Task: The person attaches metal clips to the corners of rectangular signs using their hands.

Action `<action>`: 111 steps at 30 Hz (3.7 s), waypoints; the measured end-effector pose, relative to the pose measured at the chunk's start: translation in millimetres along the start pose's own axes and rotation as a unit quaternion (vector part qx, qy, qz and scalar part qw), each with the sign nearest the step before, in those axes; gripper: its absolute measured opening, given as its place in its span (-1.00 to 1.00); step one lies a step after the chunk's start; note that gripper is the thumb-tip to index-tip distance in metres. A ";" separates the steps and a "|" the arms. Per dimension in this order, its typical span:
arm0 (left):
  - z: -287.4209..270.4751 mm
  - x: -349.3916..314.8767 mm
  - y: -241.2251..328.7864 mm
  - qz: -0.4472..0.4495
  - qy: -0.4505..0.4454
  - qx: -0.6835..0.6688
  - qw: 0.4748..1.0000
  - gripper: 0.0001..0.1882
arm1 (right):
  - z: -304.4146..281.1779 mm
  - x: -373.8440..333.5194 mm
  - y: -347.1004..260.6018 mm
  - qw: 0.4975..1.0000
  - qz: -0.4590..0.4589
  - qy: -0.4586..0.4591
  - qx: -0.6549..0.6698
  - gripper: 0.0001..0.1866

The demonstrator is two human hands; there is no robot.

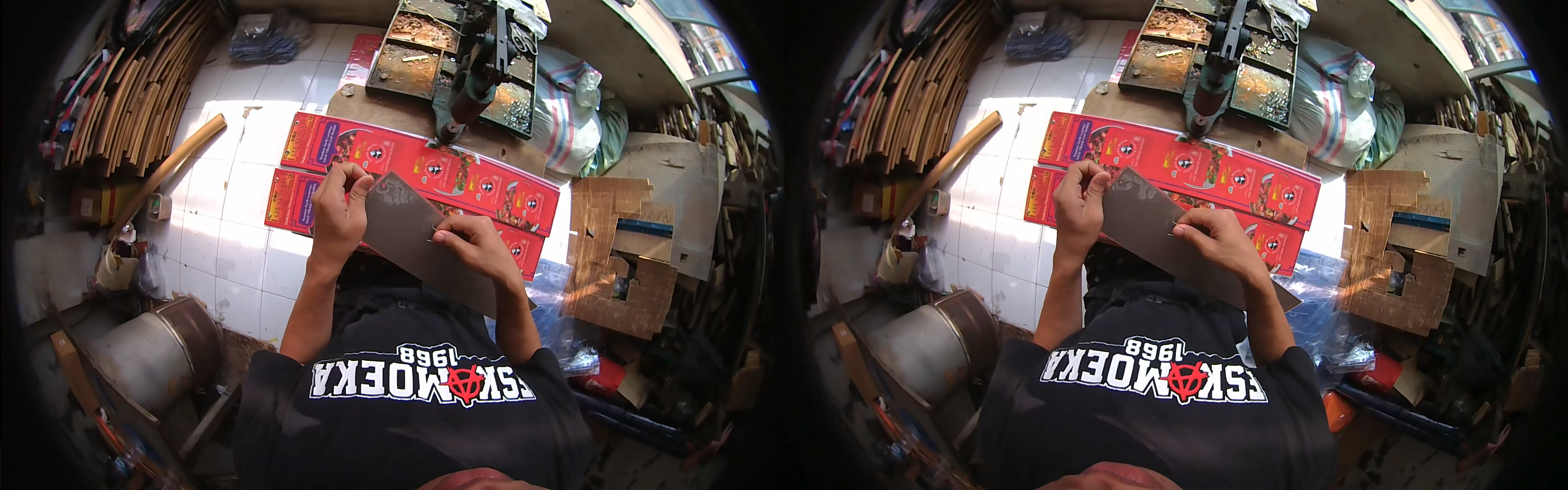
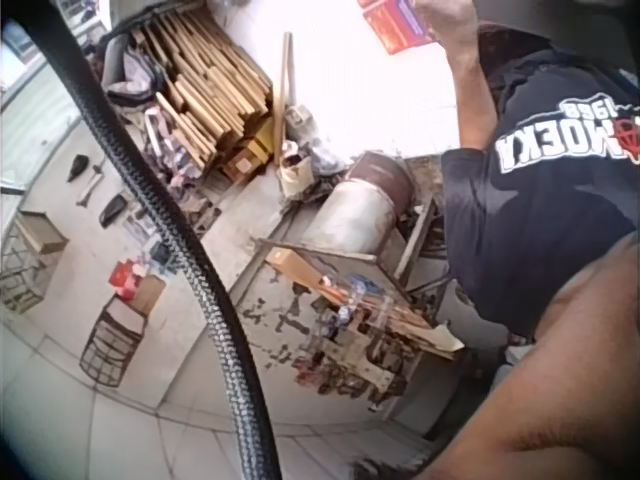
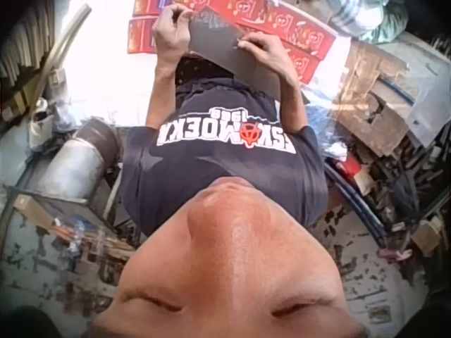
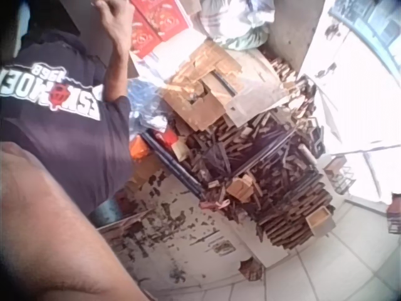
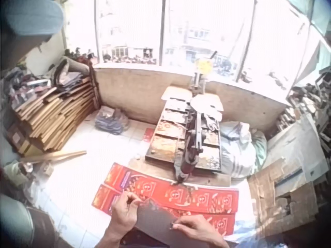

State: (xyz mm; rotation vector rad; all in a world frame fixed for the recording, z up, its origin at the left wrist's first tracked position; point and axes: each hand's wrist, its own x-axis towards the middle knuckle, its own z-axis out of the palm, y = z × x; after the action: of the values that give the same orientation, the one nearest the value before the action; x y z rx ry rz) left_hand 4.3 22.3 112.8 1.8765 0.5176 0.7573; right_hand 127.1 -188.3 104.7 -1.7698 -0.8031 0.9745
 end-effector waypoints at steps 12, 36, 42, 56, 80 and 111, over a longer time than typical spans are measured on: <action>-110.0 -7.5 -49.2 -0.199 0.200 0.252 0.926 -0.75 | -4.2 2.7 0.8 0.991 0.016 0.104 0.077 -0.79; -106.6 -1.4 -62.7 -0.179 0.237 -0.062 0.953 -0.82 | -26.5 -3.7 11.0 0.972 0.016 0.194 0.131 -0.81; -97.2 -8.0 -50.7 -0.180 0.138 -0.125 0.966 -0.60 | -24.8 -0.3 6.3 0.971 0.012 0.184 0.154 -0.80; 14.5 -22.3 8.3 -0.182 -0.148 -0.325 0.916 -0.58 | -12.5 -7.1 -3.7 0.978 -0.066 0.186 0.070 -0.80; 19.1 -37.5 19.1 -0.095 -0.109 -0.265 0.953 -0.69 | 13.9 1.0 -57.8 0.900 -0.265 0.325 -0.118 -0.81; 11.7 -36.2 34.6 -0.106 -0.213 -0.304 0.923 -0.55 | 5.8 2.6 -73.5 0.916 -0.217 0.310 -0.135 -0.93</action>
State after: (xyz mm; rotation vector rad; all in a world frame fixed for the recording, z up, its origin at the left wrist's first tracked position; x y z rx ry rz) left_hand -12.6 -22.6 131.2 1.3142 0.1676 0.2946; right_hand 115.8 -157.8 170.9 -1.8600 -0.8775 -0.0128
